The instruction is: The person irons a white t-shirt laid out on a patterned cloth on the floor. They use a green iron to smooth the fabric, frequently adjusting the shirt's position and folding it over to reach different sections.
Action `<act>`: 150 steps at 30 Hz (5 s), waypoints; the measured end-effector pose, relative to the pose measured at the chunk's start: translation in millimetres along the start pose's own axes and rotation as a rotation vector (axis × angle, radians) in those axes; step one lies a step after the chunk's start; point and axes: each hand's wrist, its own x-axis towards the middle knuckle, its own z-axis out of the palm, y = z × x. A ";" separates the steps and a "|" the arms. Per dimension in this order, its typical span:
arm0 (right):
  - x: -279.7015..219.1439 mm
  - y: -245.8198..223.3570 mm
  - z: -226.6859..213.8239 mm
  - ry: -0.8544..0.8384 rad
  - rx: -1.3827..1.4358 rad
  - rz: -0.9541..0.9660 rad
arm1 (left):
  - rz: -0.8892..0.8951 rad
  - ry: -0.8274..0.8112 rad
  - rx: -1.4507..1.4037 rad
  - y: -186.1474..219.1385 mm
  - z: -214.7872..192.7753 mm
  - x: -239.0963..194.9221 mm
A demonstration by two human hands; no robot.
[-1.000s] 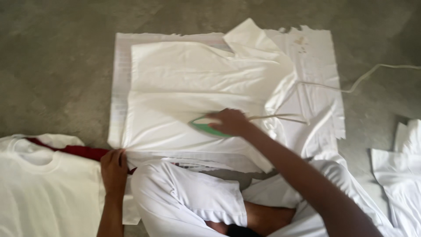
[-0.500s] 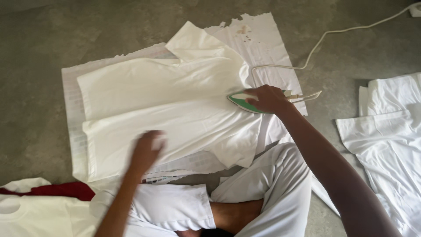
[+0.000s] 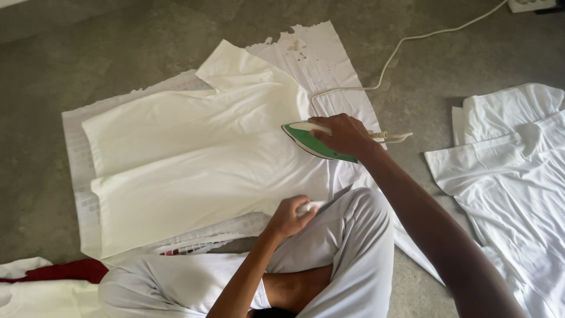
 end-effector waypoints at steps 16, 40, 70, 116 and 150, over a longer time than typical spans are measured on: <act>43.3 -57.4 138.6 -0.263 -0.318 -0.234 | -0.622 0.485 0.483 -147.8 -148.2 -95.8; -1.4 -155.5 152.1 -0.331 -0.584 -0.424 | -1.154 0.142 0.260 -84.4 -211.0 -129.0; -2.0 -106.2 125.1 -0.362 -0.675 -0.107 | -1.151 0.196 0.250 -125.4 -198.0 -128.1; 32.6 -131.4 117.6 -0.231 -0.110 -0.109 | -1.095 -0.060 0.518 -137.8 -202.7 -137.1; 110.0 -179.2 114.9 -0.404 -0.345 -0.412 | -0.902 0.254 0.360 -168.8 -354.2 -147.2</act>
